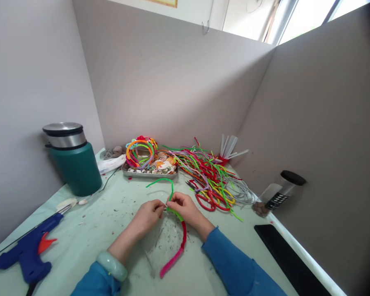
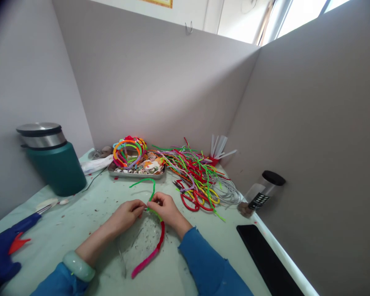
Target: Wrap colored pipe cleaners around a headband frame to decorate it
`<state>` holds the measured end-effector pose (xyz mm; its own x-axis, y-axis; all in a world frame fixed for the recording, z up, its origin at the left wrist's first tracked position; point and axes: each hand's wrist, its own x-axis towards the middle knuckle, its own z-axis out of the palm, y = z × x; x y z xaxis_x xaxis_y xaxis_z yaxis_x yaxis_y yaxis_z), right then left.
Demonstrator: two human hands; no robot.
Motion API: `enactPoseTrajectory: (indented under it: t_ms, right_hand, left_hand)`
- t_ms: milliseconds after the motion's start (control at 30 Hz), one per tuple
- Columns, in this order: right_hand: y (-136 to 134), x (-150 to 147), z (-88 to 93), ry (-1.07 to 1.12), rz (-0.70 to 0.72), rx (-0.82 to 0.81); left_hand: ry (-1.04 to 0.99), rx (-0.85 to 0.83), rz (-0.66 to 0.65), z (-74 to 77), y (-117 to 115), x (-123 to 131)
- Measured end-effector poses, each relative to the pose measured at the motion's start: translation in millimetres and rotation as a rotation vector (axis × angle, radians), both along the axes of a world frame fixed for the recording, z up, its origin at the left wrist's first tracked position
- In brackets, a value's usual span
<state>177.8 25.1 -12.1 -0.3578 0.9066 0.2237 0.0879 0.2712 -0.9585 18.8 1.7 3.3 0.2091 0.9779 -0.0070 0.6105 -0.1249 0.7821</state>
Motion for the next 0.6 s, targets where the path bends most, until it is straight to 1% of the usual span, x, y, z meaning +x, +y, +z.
enactPoseTrajectory:
  t_ms: [100, 300, 433, 600]
  right_hand:
    - [-0.3, -1.7, -1.6, -0.041, -0.008, 0.031]
    - [1.1, -1.8, -5.1, -0.036, -0.027, 0.049]
    - [0.1, -1.7, -4.0, -0.032, -0.027, 0.048]
    - [-0.7, -2.0, -2.1, -0.029, -0.019, 0.032]
  left_hand:
    - [-0.03, -0.009, -0.014, -0.2, 0.0, 0.6]
    - [-0.038, 0.004, -0.032, 4.2, -1.9, 2.4]
    - [0.015, 0.058, -0.011, 8.4, -4.0, 3.6]
    - [0.14, 0.167, -0.03, 7.8, -3.9, 3.2]
